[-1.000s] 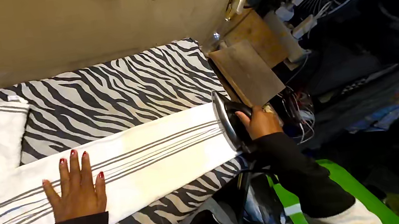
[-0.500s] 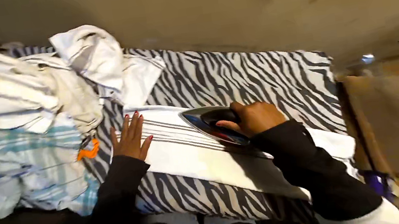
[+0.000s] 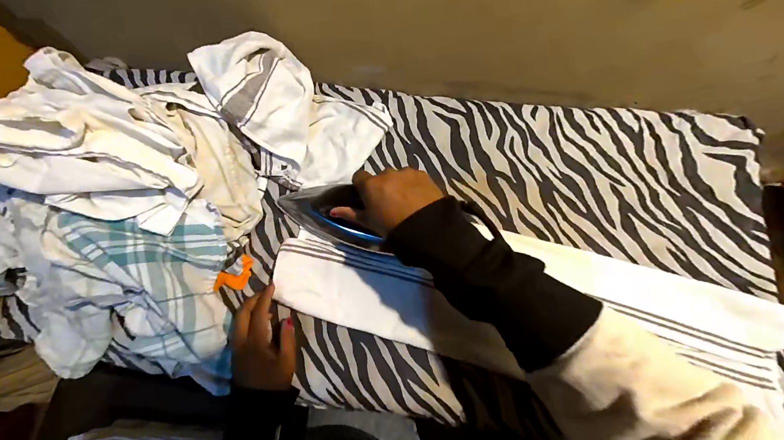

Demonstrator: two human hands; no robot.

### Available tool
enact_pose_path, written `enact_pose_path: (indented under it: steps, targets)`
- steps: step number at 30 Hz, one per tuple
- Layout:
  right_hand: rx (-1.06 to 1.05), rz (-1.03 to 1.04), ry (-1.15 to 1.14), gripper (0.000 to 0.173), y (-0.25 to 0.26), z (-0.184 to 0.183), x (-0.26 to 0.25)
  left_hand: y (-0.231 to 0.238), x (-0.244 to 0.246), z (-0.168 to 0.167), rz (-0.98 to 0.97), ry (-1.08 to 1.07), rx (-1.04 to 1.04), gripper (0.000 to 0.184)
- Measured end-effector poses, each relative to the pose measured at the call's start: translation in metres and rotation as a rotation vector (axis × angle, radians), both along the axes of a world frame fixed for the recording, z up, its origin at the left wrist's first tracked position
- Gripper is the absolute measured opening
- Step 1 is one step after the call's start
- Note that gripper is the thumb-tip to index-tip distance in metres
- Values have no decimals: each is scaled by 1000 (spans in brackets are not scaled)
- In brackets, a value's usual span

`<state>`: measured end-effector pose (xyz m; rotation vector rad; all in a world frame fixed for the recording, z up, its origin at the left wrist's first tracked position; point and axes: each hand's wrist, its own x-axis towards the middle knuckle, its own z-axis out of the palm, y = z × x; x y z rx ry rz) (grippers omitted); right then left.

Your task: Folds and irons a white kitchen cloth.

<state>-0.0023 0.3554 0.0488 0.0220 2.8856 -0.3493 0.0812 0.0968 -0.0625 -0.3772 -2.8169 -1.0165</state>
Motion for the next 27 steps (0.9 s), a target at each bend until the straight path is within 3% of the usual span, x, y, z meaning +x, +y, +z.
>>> enact_pose_path:
  steps: [4,8,13,16,18,20,24,27]
  targets:
    - [0,37,-72,61,-6,1,-14,13,3,5,54,-216,218,57]
    - [14,67,-153,60,20,10,-1,12,-2,17,125,-471,413,59]
    - [108,-245,-53,66,81,27,113,5,-16,25,93,-683,523,46]
    - [121,-196,8,66,68,3,184,9,-36,29,76,-792,435,35]
    - [141,-108,85,61,43,-16,191,13,-50,26,77,-703,196,31]
    - [117,-72,22,61,6,-13,164,12,-54,20,65,-532,-12,32]
    - [3,-35,-178,59,-62,-7,85,-19,-40,21,90,-126,-52,37]
    - [-39,-31,-135,54,-90,-8,54,-53,-24,43,127,112,-42,33]
